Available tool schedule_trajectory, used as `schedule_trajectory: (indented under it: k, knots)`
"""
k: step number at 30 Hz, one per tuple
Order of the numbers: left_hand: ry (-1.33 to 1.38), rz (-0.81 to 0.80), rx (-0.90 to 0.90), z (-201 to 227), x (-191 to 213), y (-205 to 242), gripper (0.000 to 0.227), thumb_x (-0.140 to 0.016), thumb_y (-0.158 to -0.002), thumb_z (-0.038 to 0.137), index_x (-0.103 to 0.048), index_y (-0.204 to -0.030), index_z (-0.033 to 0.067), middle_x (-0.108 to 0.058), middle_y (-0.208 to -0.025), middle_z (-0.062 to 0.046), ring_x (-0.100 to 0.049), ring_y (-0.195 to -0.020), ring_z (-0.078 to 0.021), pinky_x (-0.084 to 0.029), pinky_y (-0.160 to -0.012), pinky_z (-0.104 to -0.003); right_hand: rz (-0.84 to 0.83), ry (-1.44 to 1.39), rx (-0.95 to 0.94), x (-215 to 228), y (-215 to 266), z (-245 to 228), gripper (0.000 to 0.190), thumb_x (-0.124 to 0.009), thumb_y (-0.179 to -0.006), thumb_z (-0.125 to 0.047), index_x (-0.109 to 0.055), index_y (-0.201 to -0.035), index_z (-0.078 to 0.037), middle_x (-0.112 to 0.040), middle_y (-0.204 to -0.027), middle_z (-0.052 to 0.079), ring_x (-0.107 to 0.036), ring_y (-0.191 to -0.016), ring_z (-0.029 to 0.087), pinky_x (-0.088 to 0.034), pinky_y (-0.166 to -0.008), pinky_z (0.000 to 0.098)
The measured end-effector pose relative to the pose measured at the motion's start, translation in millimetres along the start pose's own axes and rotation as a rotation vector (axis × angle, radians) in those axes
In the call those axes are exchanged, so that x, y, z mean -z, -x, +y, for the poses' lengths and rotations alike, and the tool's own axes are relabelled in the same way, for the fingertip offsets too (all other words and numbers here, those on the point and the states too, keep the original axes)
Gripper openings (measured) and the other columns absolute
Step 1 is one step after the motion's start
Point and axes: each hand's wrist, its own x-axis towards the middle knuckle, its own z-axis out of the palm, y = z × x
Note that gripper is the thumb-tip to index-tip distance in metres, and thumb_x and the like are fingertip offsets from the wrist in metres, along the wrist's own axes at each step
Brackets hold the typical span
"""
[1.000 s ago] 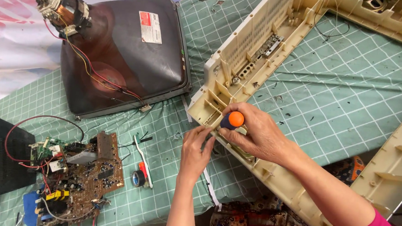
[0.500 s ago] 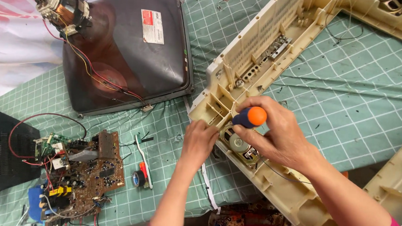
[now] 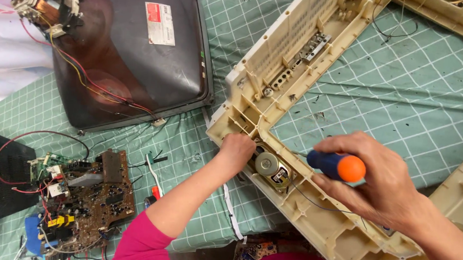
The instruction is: Disassembling an old television set by removing speakers and other components using a screwdriver.
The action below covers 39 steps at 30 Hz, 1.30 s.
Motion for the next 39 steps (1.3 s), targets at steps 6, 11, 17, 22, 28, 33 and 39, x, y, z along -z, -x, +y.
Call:
schedule_trajectory:
  k: [6, 11, 17, 22, 28, 33, 39]
  knots:
    - [0.063, -0.108, 0.020, -5, 19, 2, 0.022, -0.066, -0.092, 0.011, -0.079, -0.085, 0.0282, -0.075, -0.087, 0.008, -0.077, -0.082, -0.0243, -0.058, -0.056, -0.037, 0.005, 0.028, -0.089, 12, 33, 10, 0.043, -0.077, -0.085, -0.027, -0.060, -0.118, -0.006, -0.074, -0.111, 0.006, -0.072, -0.090, 0.021, -0.057, -0.082, 0.0306]
    - [0.071, -0.283, -0.004, -12, 34, 0, 0.024, -0.057, -0.100, 0.006, -0.076, -0.104, 0.0195, -0.076, -0.103, -0.001, -0.077, -0.092, -0.0279, -0.062, -0.065, -0.041, 0.048, 0.064, -0.093, 17, 54, 20, 0.045, -0.077, -0.085, -0.028, -0.059, -0.118, -0.005, -0.074, -0.110, 0.008, -0.074, -0.095, 0.023, -0.058, -0.086, 0.0328]
    - [0.044, -0.399, 0.012, -8, 66, 6, 0.016, -0.061, -0.094, 0.010, -0.075, -0.101, 0.0136, -0.075, -0.096, 0.000, -0.076, -0.083, -0.0225, -0.060, -0.061, -0.035, 0.141, 0.060, -0.125, 16, 70, 28, 0.043, -0.078, -0.085, -0.020, -0.058, -0.119, -0.003, -0.076, -0.110, 0.010, -0.075, -0.100, 0.022, -0.058, -0.090, 0.0308]
    - [-0.040, -0.336, 0.006, -3, 52, 6, 0.015, -0.061, -0.100, 0.017, -0.075, -0.096, 0.0195, -0.074, -0.089, 0.005, -0.075, -0.078, -0.0185, -0.056, -0.056, -0.031, 0.150, 0.081, -0.196, 15, 78, 35, 0.044, -0.078, -0.085, -0.019, -0.059, -0.120, -0.002, -0.075, -0.115, 0.013, -0.075, -0.100, 0.023, -0.058, -0.090, 0.0308]
    - [-0.057, -0.224, 0.048, 2, 17, -4, 0.017, -0.074, -0.088, 0.009, -0.074, -0.097, 0.0235, -0.074, -0.088, 0.010, -0.076, -0.082, -0.0199, -0.056, -0.055, -0.032, 0.160, 0.072, -0.197, 11, 80, 41, 0.043, -0.078, -0.085, -0.018, -0.059, -0.121, -0.003, -0.074, -0.115, 0.012, -0.075, -0.100, 0.022, -0.057, -0.091, 0.0302]
    - [-0.051, -0.272, 0.042, 0, 17, -5, 0.019, -0.068, -0.093, 0.007, -0.076, -0.090, 0.0243, -0.073, -0.088, 0.009, -0.076, -0.082, -0.0201, -0.055, -0.057, -0.033, 0.176, 0.067, -0.201, 7, 82, 47, 0.043, -0.080, -0.084, -0.017, -0.060, -0.120, -0.003, -0.075, -0.114, 0.012, -0.075, -0.100, 0.021, -0.057, -0.091, 0.0294]
    - [-0.034, -0.182, 0.009, -5, 1, -8, 0.028, -0.064, -0.090, 0.005, -0.076, -0.091, 0.0303, -0.073, -0.087, 0.011, -0.076, -0.083, -0.0201, -0.056, -0.057, -0.032, 0.154, 0.122, -0.156, 4, 84, 54, 0.043, -0.080, -0.086, -0.020, -0.059, -0.120, -0.005, -0.075, -0.111, 0.009, -0.074, -0.098, 0.022, -0.057, -0.090, 0.0309]
